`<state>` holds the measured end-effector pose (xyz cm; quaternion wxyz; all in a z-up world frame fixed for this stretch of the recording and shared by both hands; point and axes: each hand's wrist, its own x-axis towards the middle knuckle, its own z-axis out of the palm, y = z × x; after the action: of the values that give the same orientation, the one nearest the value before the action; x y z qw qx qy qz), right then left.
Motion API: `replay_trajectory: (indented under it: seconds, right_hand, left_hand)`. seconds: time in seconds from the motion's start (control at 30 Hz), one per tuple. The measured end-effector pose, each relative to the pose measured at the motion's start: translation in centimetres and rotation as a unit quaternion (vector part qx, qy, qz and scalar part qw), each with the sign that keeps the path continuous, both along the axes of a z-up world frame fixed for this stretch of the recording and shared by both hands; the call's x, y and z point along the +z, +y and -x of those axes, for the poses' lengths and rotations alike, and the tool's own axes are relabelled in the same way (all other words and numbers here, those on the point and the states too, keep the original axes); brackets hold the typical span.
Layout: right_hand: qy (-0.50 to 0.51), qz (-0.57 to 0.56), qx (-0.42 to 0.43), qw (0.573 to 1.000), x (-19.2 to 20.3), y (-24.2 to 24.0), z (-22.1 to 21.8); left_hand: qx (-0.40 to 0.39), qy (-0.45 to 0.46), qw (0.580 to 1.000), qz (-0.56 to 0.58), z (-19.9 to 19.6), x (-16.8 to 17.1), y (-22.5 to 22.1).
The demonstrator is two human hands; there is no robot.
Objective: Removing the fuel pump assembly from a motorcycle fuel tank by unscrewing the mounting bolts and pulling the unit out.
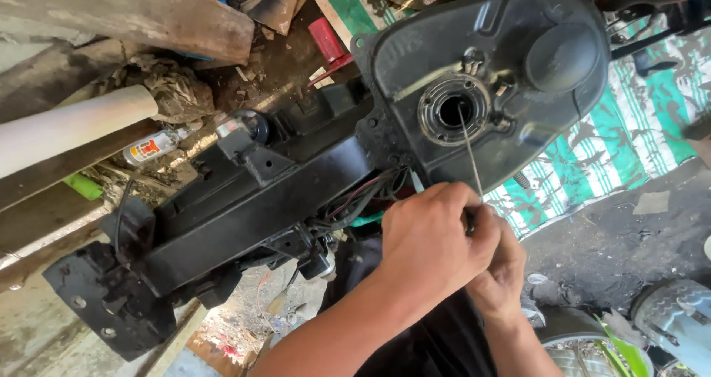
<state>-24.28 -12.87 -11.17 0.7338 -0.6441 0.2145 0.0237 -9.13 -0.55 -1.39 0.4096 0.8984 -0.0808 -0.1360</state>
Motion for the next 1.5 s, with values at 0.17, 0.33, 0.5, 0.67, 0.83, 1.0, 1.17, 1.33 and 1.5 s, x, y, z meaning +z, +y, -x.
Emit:
replay_trajectory:
  seconds: [0.17,0.33,0.5,0.67,0.83,1.0,1.17,1.33,1.5]
  right_hand:
    - [0.009,-0.01,-0.013,1.0,-0.9,-0.5,-0.1]
    - [-0.013,-0.099,-0.029,0.995,-1.3,-1.4,0.2]
    - [-0.137,-0.188,-0.089,0.968,-7.3,-1.5,2.3]
    - [-0.202,-0.249,-0.085,0.943,-5.4,0.5,0.3]
    - [-0.205,-0.275,-0.084,0.936,-6.7,1.2,1.1]
    - [-0.194,-0.288,-0.095,0.933,-6.5,2.2,0.7]
    - [-0.195,-0.316,-0.107,0.922,-6.3,3.5,0.6]
    - [-0.199,-0.313,-0.108,0.922,-5.7,4.2,0.6]
    - [-0.089,-0.402,-0.113,0.904,-1.8,4.0,0.7]
  left_hand:
    - [0.014,-0.016,1.0,0.008,0.1,0.3,-0.6]
    - [0.02,-0.012,1.0,0.01,0.2,-0.1,-1.0]
    - [0.015,0.281,0.959,0.015,-1.3,-1.7,-0.1]
    - [0.085,0.349,0.926,0.114,-2.2,-1.9,0.6]
    - [0.102,0.36,0.921,0.111,-1.6,-2.9,0.4]
    - [0.125,0.385,0.91,0.086,-2.0,-2.2,0.2]
    - [0.127,0.389,0.91,0.06,-1.8,-2.3,0.4]
    - [0.112,0.383,0.916,0.032,-2.0,-1.9,0.1]
    - [0.084,0.243,0.965,0.054,-1.6,-1.0,0.2]
